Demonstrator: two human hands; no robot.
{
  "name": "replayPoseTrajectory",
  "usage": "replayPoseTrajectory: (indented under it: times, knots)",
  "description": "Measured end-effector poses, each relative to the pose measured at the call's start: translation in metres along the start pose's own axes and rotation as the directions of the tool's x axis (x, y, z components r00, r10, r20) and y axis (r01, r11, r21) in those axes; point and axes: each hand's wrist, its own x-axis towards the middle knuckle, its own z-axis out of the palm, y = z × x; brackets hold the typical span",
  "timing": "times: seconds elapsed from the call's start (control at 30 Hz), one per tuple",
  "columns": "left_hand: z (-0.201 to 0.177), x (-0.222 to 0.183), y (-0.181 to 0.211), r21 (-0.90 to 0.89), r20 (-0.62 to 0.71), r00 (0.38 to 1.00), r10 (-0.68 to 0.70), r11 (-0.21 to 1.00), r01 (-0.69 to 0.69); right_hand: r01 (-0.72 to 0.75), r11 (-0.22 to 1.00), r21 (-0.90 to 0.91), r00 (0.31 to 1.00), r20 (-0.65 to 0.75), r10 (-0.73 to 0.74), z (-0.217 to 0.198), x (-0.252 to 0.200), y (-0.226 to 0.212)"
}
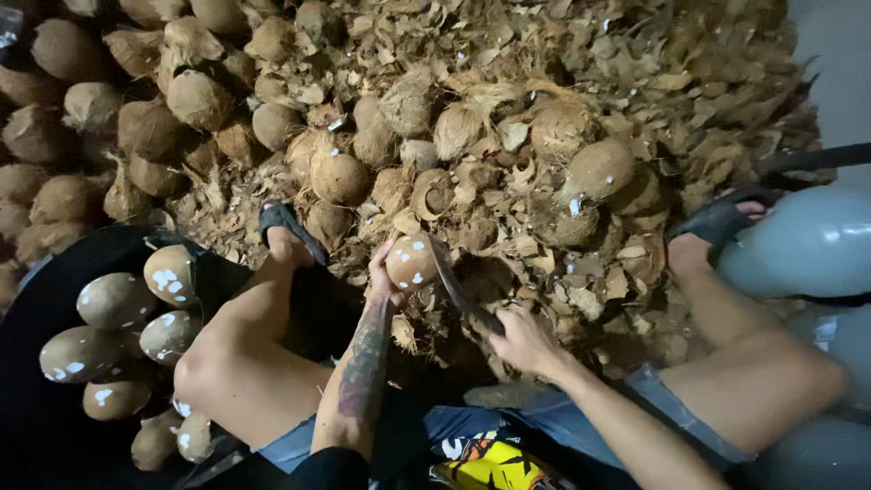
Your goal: The person sits on the floor and uses a large knife to peel the husk off coconuts. They hold the coconut in their left hand and strike the husk with the knife in their right hand, then place the peeled coconut into a black basin.
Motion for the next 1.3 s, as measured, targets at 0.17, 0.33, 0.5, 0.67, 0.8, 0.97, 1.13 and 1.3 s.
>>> replayPoseTrajectory:
  times: [0.17, 0.33, 0.5, 0.67, 0.8, 0.97, 1.13, 1.3]
  knots:
    - [0.018, -0.044, -0.005, -0.145, -0.042, 0.999, 0.002, 0.989, -0.008, -0.821, 0.571, 0.013, 0.561, 0.208, 0.802, 0.020, -0.058, 0.039]
    - [-0.006, -0.008, -0.012, 0.052, 0.049, 0.998, -0.033, 0.998, 0.031, -0.472, 0.795, 0.382, 0.865, 0.023, 0.502, 0.002, -0.012, -0.007]
    - [-0.010, -0.007, -0.035, -0.045, -0.070, 0.990, -0.121, 0.992, 0.118, 0.025, 0.943, 0.332, 0.975, -0.215, 0.050, 0.016, -0.036, -0.001]
    - [0.000, -0.009, -0.015, -0.149, 0.001, 0.998, -0.058, 0.987, 0.057, -0.574, 0.801, -0.168, 0.789, 0.149, 0.596, 0.024, -0.058, 0.044]
    - [-0.007, -0.013, -0.006, -0.190, -0.016, 0.998, -0.057, 0.980, 0.053, -0.649, 0.761, -0.019, 0.759, 0.051, 0.649, 0.035, -0.077, 0.036]
    - [-0.013, -0.003, -0.025, -0.014, 0.048, 0.997, -0.052, 0.999, 0.053, -0.350, 0.935, -0.064, 0.937, -0.039, 0.348, 0.036, -0.060, 0.048]
    - [-0.004, -0.011, -0.030, -0.049, 0.049, 0.995, -0.088, 0.995, 0.090, -0.252, 0.903, -0.349, 0.912, 0.226, 0.342, 0.055, -0.080, 0.060]
    - [0.018, -0.022, -0.016, -0.087, 0.020, 0.992, -0.128, 0.988, 0.129, -0.637, 0.658, -0.401, 0.674, 0.125, 0.728, 0.032, -0.057, 0.041]
